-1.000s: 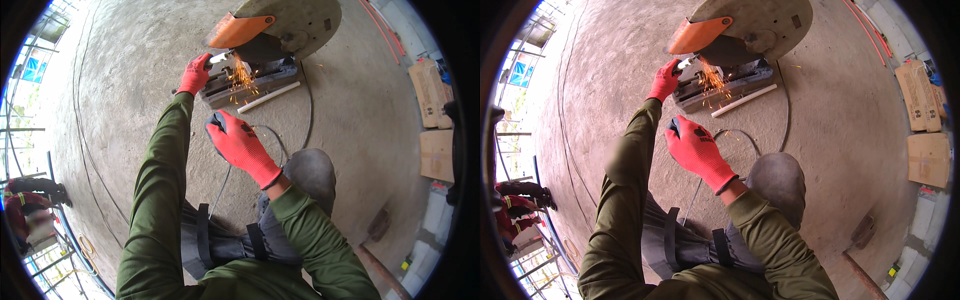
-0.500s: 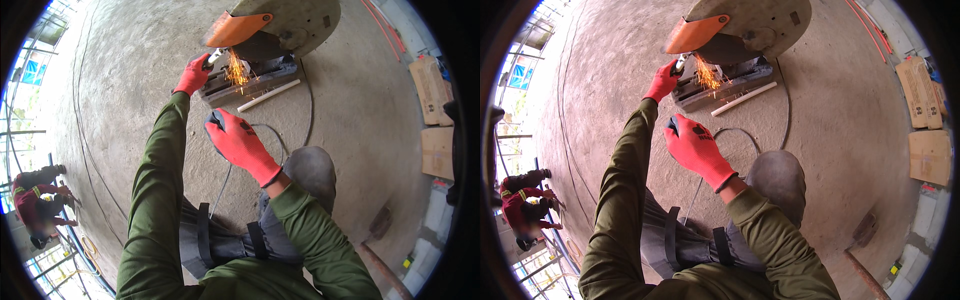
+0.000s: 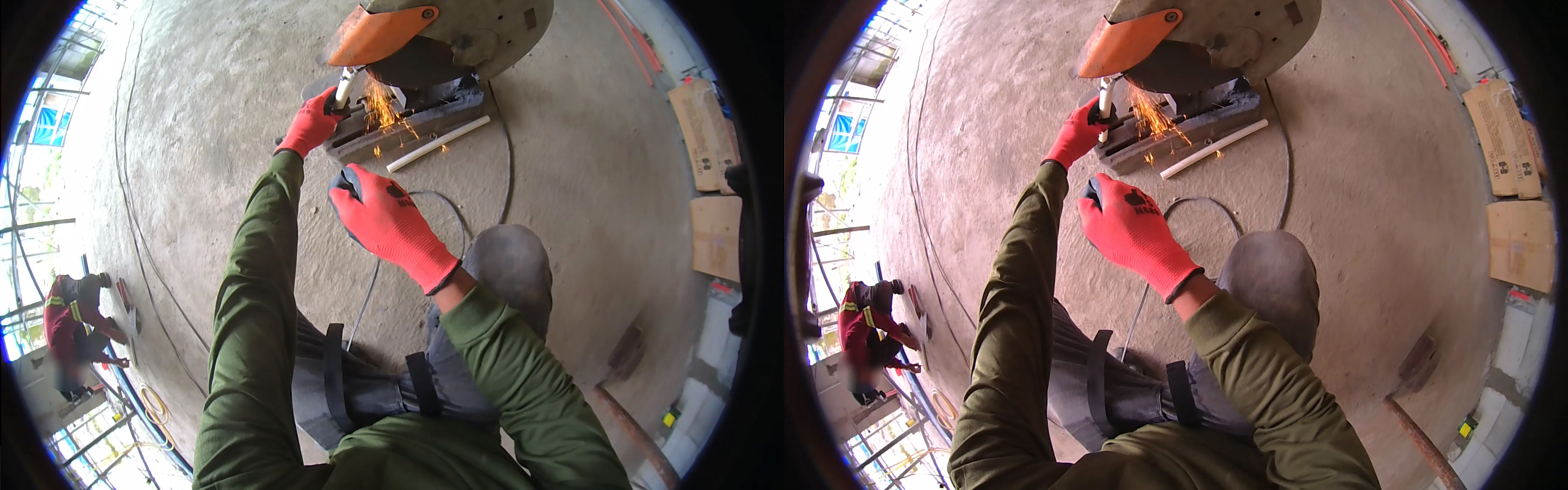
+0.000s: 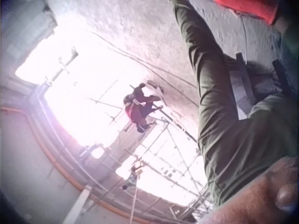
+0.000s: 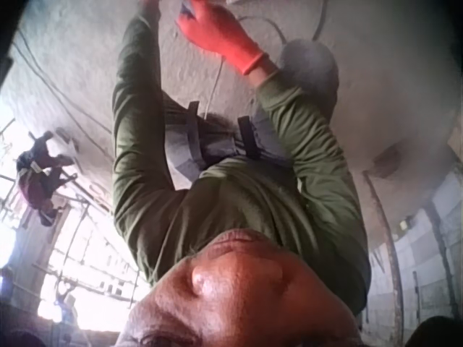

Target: The person uses a chop saw to cut several white pipes into shorter segments. They position each pipe, lower the blade to cut, and then remove the cut pieces, repeating the process for multiple pipes.

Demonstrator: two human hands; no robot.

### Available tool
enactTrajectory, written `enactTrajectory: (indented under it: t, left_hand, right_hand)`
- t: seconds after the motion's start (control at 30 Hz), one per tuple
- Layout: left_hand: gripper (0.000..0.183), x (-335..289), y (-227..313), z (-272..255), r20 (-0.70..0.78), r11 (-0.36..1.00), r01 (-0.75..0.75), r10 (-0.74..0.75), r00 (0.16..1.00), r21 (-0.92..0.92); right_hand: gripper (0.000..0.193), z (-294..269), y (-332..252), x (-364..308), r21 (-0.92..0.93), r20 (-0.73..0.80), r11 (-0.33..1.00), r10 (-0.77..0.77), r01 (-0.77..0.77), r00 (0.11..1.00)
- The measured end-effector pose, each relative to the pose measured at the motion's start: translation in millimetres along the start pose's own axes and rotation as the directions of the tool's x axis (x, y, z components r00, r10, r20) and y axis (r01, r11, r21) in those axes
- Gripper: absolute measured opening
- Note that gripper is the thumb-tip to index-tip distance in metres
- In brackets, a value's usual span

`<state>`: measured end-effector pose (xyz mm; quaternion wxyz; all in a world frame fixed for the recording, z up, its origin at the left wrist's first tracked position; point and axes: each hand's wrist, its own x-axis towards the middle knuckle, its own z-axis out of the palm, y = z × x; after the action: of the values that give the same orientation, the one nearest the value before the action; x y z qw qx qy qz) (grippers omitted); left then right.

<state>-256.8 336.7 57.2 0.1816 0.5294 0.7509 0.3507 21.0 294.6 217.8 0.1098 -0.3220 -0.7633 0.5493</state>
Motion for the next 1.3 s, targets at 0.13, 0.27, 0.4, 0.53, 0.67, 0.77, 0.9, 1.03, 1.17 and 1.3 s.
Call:
enactTrajectory:
  t: [0.13, 0.27, 0.4, 0.53, 0.67, 0.77, 0.9, 1.03, 1.17, 1.3]
  left_hand:
    - [0.060, -9.6, -1.6, -2.4, 0.027, 0.986, 0.035, -0.031, 0.999, -0.163]
    - [0.059, -11.9, 7.8, 0.1, 0.055, 0.991, 0.033, -0.026, 0.998, -0.128]
    - [0.059, -10.5, 3.8, -0.3, 0.081, 0.982, 0.039, -0.025, 0.996, -0.185]
    - [0.060, -5.7, -3.0, 4.3, 0.080, 0.982, -0.004, 0.020, 0.997, -0.190]
    - [0.060, -5.7, -4.8, 7.7, 0.079, 0.983, 0.031, -0.017, 0.997, -0.178]
    - [0.059, -8.2, -3.2, 10.7, 0.076, 0.984, 0.042, -0.029, 0.997, -0.171]
    - [0.054, -16.3, 15.6, 16.9, 0.088, 0.976, 0.068, -0.051, 0.995, -0.206]
    - [0.059, -23.6, 12.6, 14.4, 0.081, 0.968, 0.081, -0.063, 0.995, -0.236]
    - [0.057, -25.5, 14.5, 18.2, 0.092, 0.953, 0.078, -0.053, 0.994, -0.291]
    - [0.057, -26.7, 22.8, 19.1, 0.112, 0.939, 0.075, -0.040, 0.993, -0.335]
  right_hand:
    - [0.024, 6.3, 1.9, 0.5, 0.013, -0.014, 0.999, -0.035, 0.035, 0.999]
    - [0.025, 4.3, 1.1, 1.2, -0.021, 0.012, 1.000, -0.011, 0.012, 1.000]
    - [0.026, 6.6, 0.2, 0.1, -0.037, 0.007, 0.999, -0.011, 0.011, 1.000]
    - [0.027, 5.6, -1.3, 0.3, -0.037, 0.017, 0.999, -0.002, 0.002, 1.000]
    - [0.027, 4.0, -2.9, -0.9, -0.039, 0.024, 0.999, 0.012, -0.011, 1.000]
    - [0.026, 4.9, -1.1, -1.2, -0.032, 0.007, 0.999, -0.015, 0.015, 1.000]
    - [0.026, 3.0, 2.9, -0.5, -0.038, -0.010, 0.999, -0.014, 0.013, 1.000]
    - [0.026, 2.1, -2.2, -0.7, 0.004, 0.019, 1.000, -0.007, 0.007, 1.000]
    - [0.026, 4.2, -1.5, -0.5, 0.000, -0.011, 0.999, -0.038, 0.038, 0.999]
    - [0.025, 1.1, -5.8, -0.9, 0.019, 0.035, 1.000, 0.017, -0.018, 0.999]
